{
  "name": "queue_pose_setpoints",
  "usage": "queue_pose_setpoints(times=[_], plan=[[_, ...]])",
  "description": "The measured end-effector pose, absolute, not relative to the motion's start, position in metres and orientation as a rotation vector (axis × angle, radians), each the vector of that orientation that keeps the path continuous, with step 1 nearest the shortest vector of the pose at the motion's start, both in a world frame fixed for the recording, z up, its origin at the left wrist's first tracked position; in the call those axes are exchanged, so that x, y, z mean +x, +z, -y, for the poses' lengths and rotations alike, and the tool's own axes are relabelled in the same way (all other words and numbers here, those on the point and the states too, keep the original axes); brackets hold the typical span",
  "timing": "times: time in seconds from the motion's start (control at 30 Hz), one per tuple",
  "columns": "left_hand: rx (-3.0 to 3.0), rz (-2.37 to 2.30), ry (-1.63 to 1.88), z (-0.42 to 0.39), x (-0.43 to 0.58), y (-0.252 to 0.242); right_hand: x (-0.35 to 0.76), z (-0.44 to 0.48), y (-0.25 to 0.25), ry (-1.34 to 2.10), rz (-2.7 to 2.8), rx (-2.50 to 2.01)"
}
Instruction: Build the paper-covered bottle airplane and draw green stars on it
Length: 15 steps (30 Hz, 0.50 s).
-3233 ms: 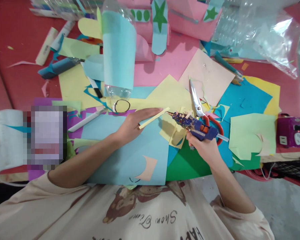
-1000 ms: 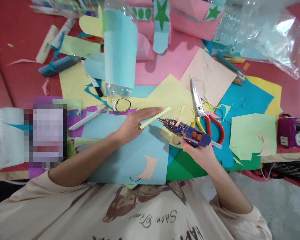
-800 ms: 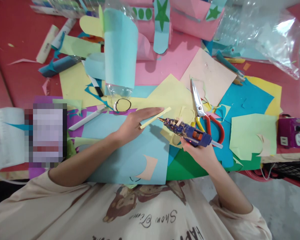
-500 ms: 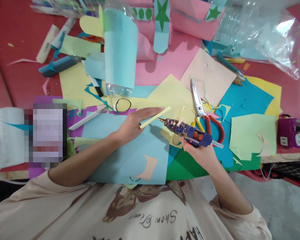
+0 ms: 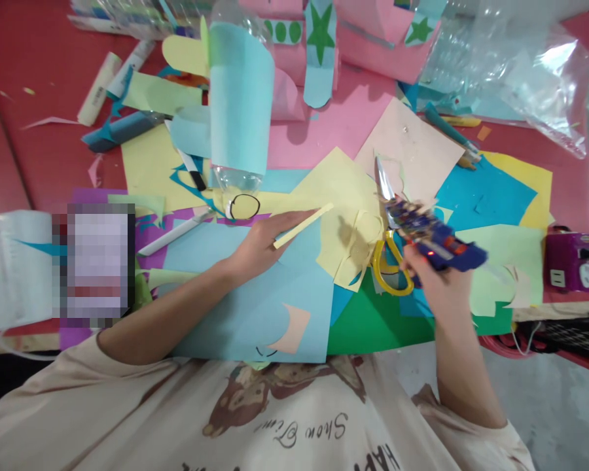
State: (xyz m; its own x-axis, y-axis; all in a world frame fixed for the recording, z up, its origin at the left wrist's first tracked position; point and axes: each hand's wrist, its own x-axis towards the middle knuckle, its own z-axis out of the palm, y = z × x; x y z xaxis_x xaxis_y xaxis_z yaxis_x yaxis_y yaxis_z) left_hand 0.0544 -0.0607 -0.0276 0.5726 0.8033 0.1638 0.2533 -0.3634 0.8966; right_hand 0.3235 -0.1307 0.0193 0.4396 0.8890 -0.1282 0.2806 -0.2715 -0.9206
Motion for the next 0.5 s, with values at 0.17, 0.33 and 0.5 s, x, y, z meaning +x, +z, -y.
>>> queue_pose_setpoints(times=[0.17, 0.33, 0.5], plan=[[1.641, -1.030, 0.737, 0.062, 0.056, -0.023, 0.381, 0.112, 0.027, 0.552, 0.701, -1.772], [1.487, -1.071, 0.705, 0.063, 0.057, -0.019, 0.442, 0.108, 0.021, 0.294, 0.493, -1.993], [1.393, -1.045, 0.702, 0.065, 0.059, -0.019, 0.489, 0.121, 0.023, 0.218, 0.904, -2.614]])
